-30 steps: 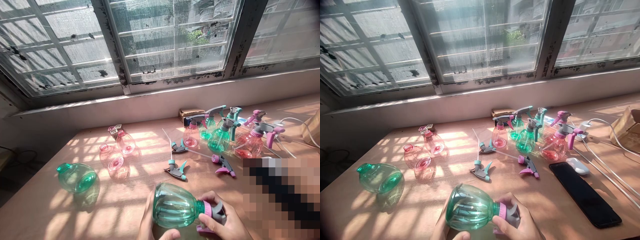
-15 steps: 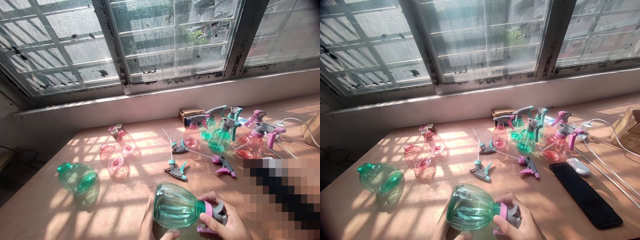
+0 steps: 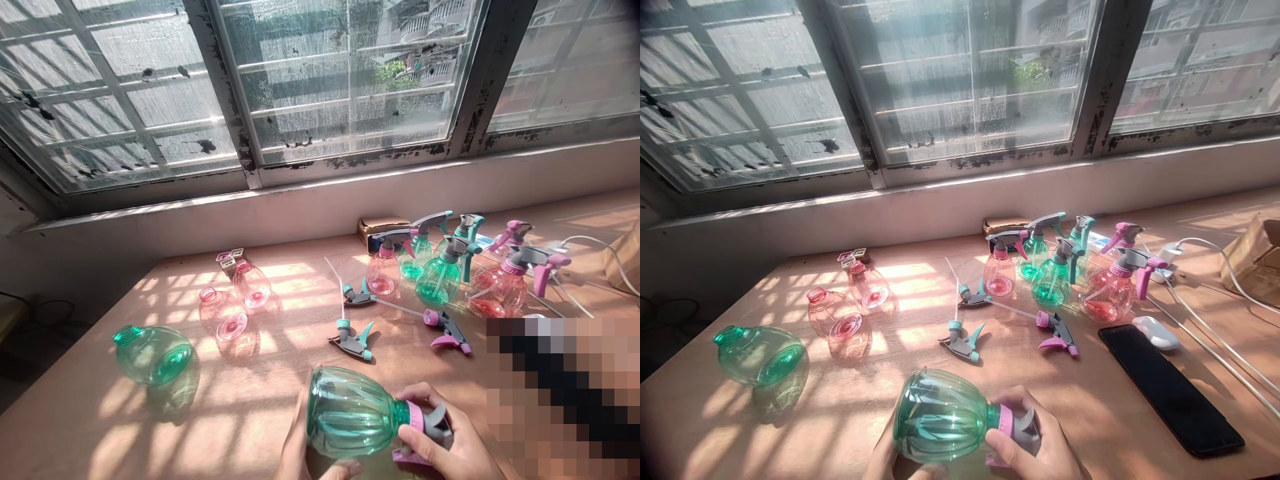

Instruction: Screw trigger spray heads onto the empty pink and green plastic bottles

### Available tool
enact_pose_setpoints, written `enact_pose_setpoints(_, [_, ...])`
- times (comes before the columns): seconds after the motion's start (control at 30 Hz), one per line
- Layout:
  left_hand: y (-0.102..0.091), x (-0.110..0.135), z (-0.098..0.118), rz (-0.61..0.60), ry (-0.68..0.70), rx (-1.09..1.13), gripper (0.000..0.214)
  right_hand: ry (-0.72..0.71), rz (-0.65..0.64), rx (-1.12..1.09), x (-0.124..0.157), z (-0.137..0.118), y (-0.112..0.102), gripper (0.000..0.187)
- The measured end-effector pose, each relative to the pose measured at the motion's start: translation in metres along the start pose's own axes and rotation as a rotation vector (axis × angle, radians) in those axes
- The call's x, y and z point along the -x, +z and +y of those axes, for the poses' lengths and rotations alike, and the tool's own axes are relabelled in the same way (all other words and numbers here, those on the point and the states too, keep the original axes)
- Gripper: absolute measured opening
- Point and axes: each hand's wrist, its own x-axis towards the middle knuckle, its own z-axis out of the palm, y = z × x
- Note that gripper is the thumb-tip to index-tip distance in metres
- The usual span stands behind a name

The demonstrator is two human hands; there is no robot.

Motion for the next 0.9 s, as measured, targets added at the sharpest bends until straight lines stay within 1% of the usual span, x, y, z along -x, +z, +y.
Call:
enact_pose_setpoints(0.1, [0.007,-0.001,0.000,0.055,0.046,0.016,0.102,0.004,0.010,0.005,-0.001,0.001,-0.002,0.057])
enact_pose_setpoints(0.17, [0.009,0.000,0.000,0.068,0.065,0.018,0.094,0.009,0.009,-0.001,-0.001,0.001,-0.002,0.057])
enact_pose_setpoints(0.23, [0.008,0.001,0.000,0.048,0.043,0.022,0.096,0.022,0.011,-0.003,-0.001,0.001,-0.002,0.057])
enact_pose_setpoints(0.33, [0.002,0.001,-0.001,-0.019,0.025,0.052,0.111,0.023,0.005,-0.017,0.000,0.000,-0.001,0.057])
enact_pose_setpoints(0.4, [-0.001,0.000,-0.001,-0.043,0.032,0.049,0.114,0.013,-0.007,-0.032,0.000,-0.001,-0.001,0.055])
enact_pose_setpoints(0.47, [-0.001,-0.001,0.000,-0.025,0.031,0.015,0.112,0.018,-0.011,-0.027,0.000,-0.003,-0.001,0.055])
enact_pose_setpoints(0.53, [0.002,-0.002,0.002,0.020,0.029,-0.016,0.108,0.033,-0.004,-0.016,0.000,-0.004,-0.001,0.056])
enact_pose_setpoints(0.63, [0.007,0.000,0.004,0.070,0.017,-0.017,0.106,0.042,-0.001,-0.028,0.001,-0.005,-0.001,0.058])
enact_pose_setpoints(0.7, [0.005,0.001,0.004,0.046,-0.006,-0.012,0.113,0.041,-0.007,-0.035,0.001,-0.005,-0.001,0.057])
enact_pose_setpoints(0.77, [0.000,0.001,0.002,-0.007,-0.009,-0.010,0.119,0.034,-0.016,-0.035,0.001,-0.005,0.000,0.056])
enact_pose_setpoints(0.83, [-0.006,0.001,-0.001,-0.048,0.026,-0.027,0.115,0.028,-0.022,-0.043,0.001,-0.005,0.000,0.056])
enact_pose_setpoints(0.9, [-0.009,-0.001,-0.003,-0.043,0.055,-0.061,0.105,0.023,-0.021,-0.045,0.001,-0.005,0.000,0.055])
